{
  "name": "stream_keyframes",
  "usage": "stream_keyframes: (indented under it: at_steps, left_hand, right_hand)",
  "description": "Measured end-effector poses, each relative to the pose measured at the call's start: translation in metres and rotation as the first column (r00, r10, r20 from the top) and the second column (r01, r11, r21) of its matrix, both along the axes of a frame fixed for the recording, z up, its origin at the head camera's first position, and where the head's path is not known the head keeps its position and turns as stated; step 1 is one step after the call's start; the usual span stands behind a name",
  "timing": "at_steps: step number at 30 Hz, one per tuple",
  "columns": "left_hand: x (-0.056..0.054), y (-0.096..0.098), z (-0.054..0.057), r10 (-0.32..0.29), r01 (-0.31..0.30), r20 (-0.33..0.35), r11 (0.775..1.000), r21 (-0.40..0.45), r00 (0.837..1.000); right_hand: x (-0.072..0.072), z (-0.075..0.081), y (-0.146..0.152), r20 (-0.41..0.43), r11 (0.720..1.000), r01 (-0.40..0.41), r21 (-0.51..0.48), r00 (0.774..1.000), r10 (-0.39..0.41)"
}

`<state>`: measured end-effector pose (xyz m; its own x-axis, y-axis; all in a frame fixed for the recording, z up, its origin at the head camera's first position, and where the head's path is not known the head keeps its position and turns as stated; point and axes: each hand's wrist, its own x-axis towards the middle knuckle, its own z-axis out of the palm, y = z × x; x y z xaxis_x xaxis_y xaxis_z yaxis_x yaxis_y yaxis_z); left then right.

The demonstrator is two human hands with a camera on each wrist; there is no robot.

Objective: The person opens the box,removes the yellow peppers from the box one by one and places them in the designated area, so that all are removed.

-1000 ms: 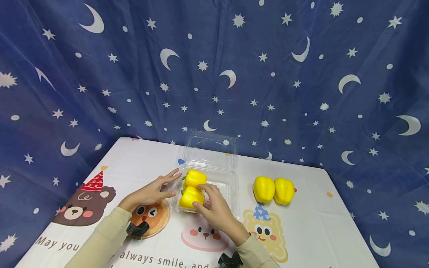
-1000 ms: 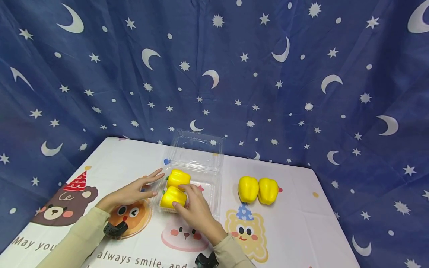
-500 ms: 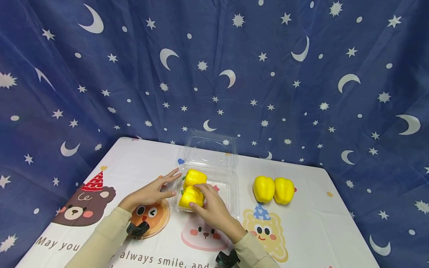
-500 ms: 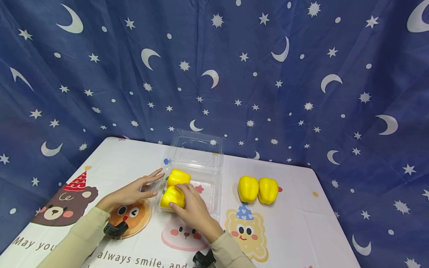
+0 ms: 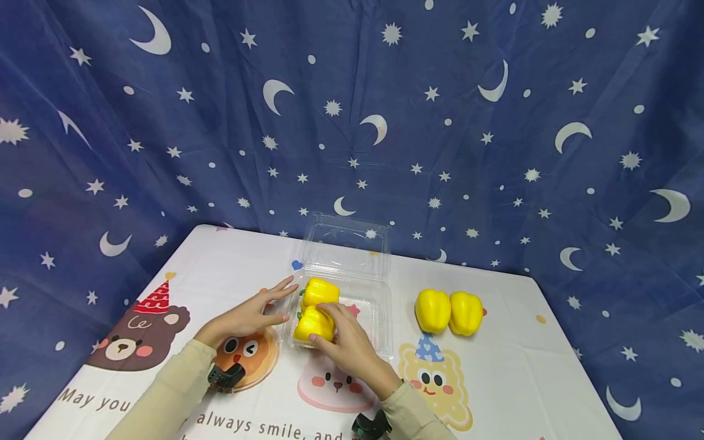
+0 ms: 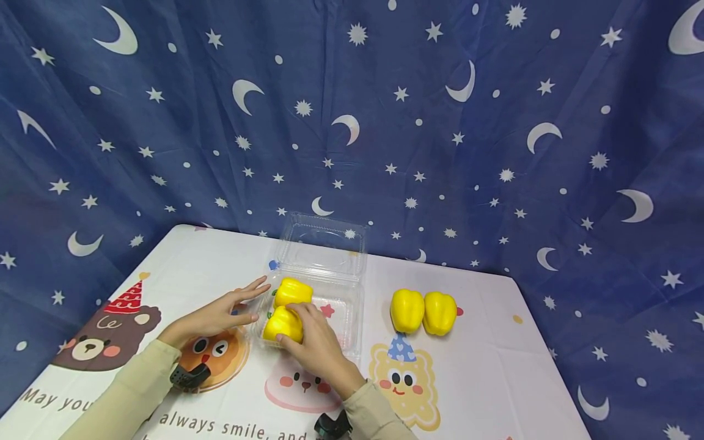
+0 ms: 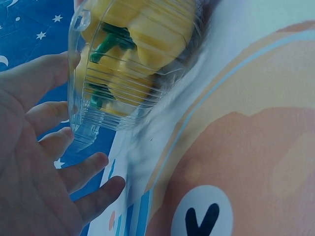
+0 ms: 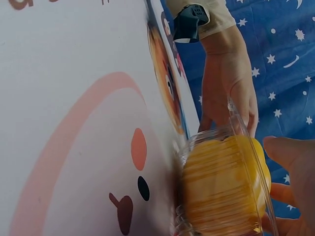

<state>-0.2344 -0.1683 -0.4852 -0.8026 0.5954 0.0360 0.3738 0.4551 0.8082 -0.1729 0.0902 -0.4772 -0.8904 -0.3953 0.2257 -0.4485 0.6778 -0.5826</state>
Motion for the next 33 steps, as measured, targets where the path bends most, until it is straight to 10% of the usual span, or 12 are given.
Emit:
stream_keyframes:
  at_steps: [33]
  left_hand:
    - [0.0009, -0.0003, 0.0003, -0.016, 0.017, -0.016, 1.000, 0.025, 1.000]
  right_hand:
    - [0.0008, 0.0013, -0.0028, 0.033, 0.998, 0.064, 0.020, 0.997, -0.064]
